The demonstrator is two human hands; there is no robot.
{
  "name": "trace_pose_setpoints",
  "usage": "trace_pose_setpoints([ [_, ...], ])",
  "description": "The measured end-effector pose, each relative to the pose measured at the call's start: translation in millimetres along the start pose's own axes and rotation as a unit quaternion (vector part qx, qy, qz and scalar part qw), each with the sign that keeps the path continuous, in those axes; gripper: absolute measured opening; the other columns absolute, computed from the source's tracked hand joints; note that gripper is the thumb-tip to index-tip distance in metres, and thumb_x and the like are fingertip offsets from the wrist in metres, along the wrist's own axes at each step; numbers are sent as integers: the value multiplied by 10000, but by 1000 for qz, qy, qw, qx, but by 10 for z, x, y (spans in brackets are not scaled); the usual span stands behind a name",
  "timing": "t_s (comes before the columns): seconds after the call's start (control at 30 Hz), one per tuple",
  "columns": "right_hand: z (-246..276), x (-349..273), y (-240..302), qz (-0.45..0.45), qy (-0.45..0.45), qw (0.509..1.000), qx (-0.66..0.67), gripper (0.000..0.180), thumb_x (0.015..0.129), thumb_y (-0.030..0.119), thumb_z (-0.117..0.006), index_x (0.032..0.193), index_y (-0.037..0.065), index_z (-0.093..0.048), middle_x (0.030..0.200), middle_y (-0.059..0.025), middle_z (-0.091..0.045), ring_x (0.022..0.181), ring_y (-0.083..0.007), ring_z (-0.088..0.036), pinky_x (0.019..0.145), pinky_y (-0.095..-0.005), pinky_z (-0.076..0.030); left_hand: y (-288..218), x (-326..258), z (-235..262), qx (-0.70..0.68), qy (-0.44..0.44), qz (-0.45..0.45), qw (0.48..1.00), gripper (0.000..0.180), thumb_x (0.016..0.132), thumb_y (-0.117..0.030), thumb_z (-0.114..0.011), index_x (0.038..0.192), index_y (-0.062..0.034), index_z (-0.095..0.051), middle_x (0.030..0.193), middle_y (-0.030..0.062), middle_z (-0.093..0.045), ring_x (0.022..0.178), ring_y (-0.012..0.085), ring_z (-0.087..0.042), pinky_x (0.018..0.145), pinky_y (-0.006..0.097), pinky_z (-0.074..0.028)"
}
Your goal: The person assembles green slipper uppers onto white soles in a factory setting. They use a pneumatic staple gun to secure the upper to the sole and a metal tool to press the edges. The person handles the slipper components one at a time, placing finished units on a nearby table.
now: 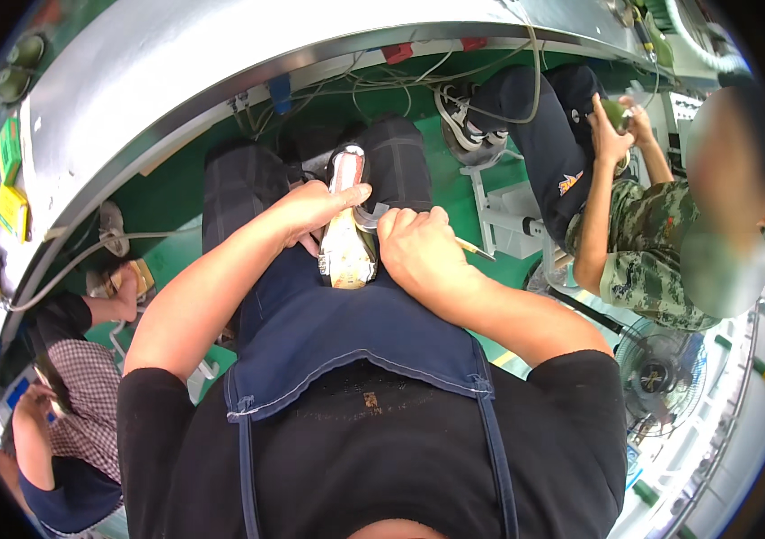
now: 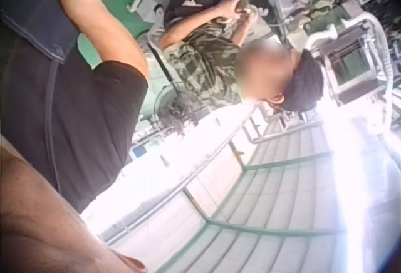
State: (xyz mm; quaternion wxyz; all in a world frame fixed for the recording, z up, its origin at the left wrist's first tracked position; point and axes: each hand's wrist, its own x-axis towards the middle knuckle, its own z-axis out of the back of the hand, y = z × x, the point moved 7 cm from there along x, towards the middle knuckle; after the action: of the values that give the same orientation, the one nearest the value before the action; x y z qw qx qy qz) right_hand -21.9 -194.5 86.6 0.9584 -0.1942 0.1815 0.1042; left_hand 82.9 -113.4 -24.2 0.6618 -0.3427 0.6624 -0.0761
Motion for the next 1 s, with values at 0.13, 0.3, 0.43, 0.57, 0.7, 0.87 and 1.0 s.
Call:
trace_pose_setpoints([
  [0.13,-46,-29,63,-33,0,999,-31,179,867,145,-611,978,4,-616,761,-72,-591,641,-161,-608,548,-315,-451,-3,69,-22,11,-10,9,1000,675,977,-537,-628,1147,114,-690,983,240,-752,798,334,-773,630,469,-651],
  [0.3,-48,-22,74,-47,3,998,-48,166,855,138,-609,946,-1,-610,757,-77,-591,658,-168,-610,514,-305,-477,4,68,-21,-13,-7,3,1000,571,1016,-434,-619,1156,116,-686,982,233,-752,781,313,-771,568,419,-650],
  [0.43,-108,-17,-132,-38,-70,982,174,217,834,100,-630,983,-58,-626,802,-164,-673,664,-272,-691,512,-385,-541,11,91,2,13,-4,-37,999,557,1027,-410,-617,1152,129,-678,963,233,-746,773,303,-769,561,408,-650],
  [0.57,-145,-15,-443,-12,116,880,461,305,922,38,-557,1190,-104,-529,889,-247,-698,853,-433,-723,715,-492,-591,16,163,20,49,-4,-50,998,535,1040,-389,-602,1136,132,-675,956,216,-744,772,293,-769,577,404,-657],
  [0.7,-204,89,-503,-74,-22,852,519,562,982,42,-546,1510,32,-354,1002,-253,-691,877,-456,-702,781,-533,-562,53,181,6,37,13,-44,998,502,1043,-367,-587,1181,110,-657,986,200,-741,811,282,-770,612,400,-663],
  [0.87,-462,289,-371,-84,-68,854,509,720,992,36,-547,1636,155,-247,965,-216,-664,810,-444,-678,750,-534,-557,5,162,8,34,36,-53,997,519,1031,-390,-593,1233,86,-641,1024,191,-740,838,274,-771,625,390,-662],
  [1.0,-490,313,-339,-67,-77,870,481,744,963,38,-545,1638,166,-261,912,-198,-640,771,-420,-674,692,-525,-561,3,142,23,42,38,-55,997,516,1028,-403,-593,1248,61,-645,1044,181,-742,864,269,-769,614,377,-655],
])
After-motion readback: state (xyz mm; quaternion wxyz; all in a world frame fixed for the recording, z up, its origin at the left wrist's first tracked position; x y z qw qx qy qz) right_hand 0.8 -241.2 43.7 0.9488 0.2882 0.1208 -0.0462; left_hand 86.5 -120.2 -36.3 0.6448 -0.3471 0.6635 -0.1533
